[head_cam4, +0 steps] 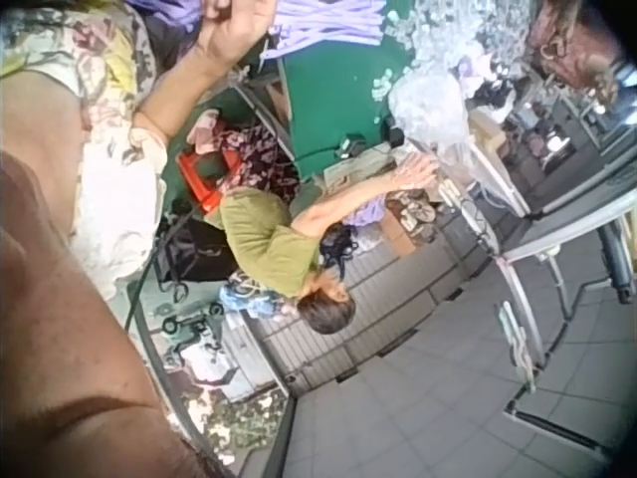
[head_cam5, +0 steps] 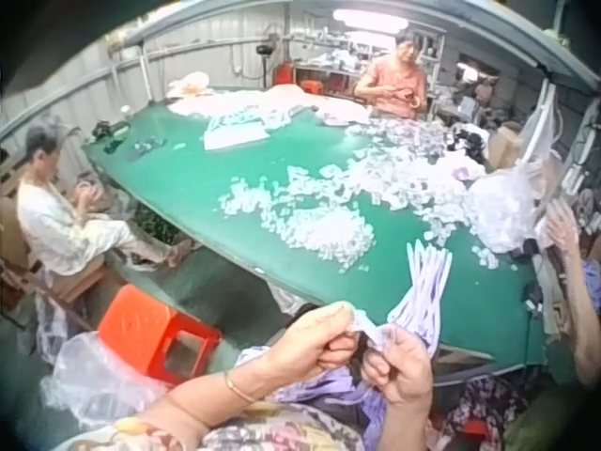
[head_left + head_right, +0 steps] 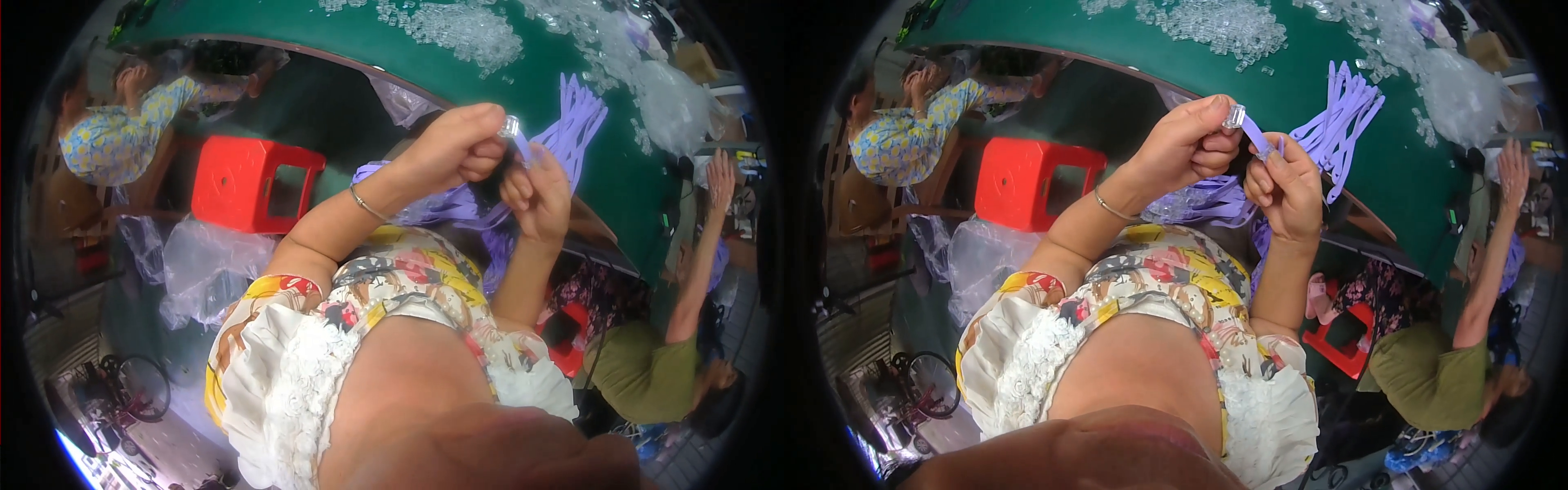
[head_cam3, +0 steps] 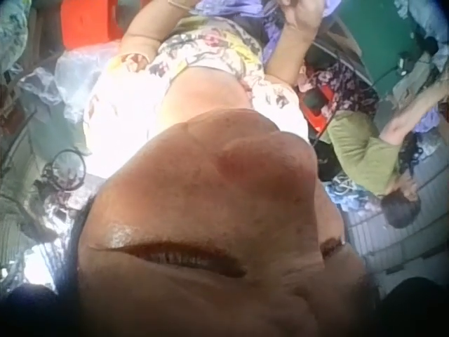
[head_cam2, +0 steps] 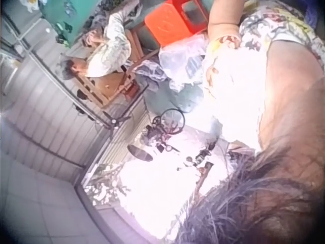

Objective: The person assembles clear plastic caps onto purple plastic stems by hand, fitting the parts together at a factory workbench.

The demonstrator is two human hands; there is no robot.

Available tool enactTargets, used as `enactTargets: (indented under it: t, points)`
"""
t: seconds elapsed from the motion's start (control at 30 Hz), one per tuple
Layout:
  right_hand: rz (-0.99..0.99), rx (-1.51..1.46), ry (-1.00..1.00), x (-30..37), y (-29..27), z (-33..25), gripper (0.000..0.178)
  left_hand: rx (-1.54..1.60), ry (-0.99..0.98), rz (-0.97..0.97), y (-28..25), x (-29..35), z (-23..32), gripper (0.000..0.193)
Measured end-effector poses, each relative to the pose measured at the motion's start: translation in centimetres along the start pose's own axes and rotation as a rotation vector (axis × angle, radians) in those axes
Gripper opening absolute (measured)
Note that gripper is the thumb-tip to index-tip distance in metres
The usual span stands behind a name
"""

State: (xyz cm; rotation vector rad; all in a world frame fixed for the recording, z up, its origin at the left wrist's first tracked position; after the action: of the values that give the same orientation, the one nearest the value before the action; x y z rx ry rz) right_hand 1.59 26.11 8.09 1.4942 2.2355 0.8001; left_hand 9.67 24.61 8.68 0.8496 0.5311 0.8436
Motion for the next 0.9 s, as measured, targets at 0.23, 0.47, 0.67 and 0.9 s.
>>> enactTargets:
  t: [0.23,0.47,0.67,0.9]
  points:
    - [-0.031,0.004,0.041,-0.2,0.5,1.5,0.023,0.116,-0.023,0.034,-0.7,1.3,-0.3,0.033]
    - [-0.046,-0.025,0.018,-0.4,0.6,1.4,0.022,0.191,-0.035,0.007,-1.1,1.7,-0.4,0.034]
    - [0.013,0.103,0.112,-0.6,0.4,2.4,0.022,0.18,-0.042,0.028,-1.3,1.9,-0.6,0.031]
    - [0.057,0.257,-0.022,-0.8,0.8,0.6,0.023,-0.04,-0.016,0.056,-1.9,2.0,-0.7,0.027]
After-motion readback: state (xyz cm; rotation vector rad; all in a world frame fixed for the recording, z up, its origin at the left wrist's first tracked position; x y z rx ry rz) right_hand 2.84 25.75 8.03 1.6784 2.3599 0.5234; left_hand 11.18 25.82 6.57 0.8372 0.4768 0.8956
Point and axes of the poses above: each hand's wrist, its own x-axis away from the middle knuckle, its own y-axis out of the palm, z = x × y, the point moved 9 cm from there along -x, towards the middle knuckle, and after that the axes turned 3 degrees about y, right-handed, at the moved point
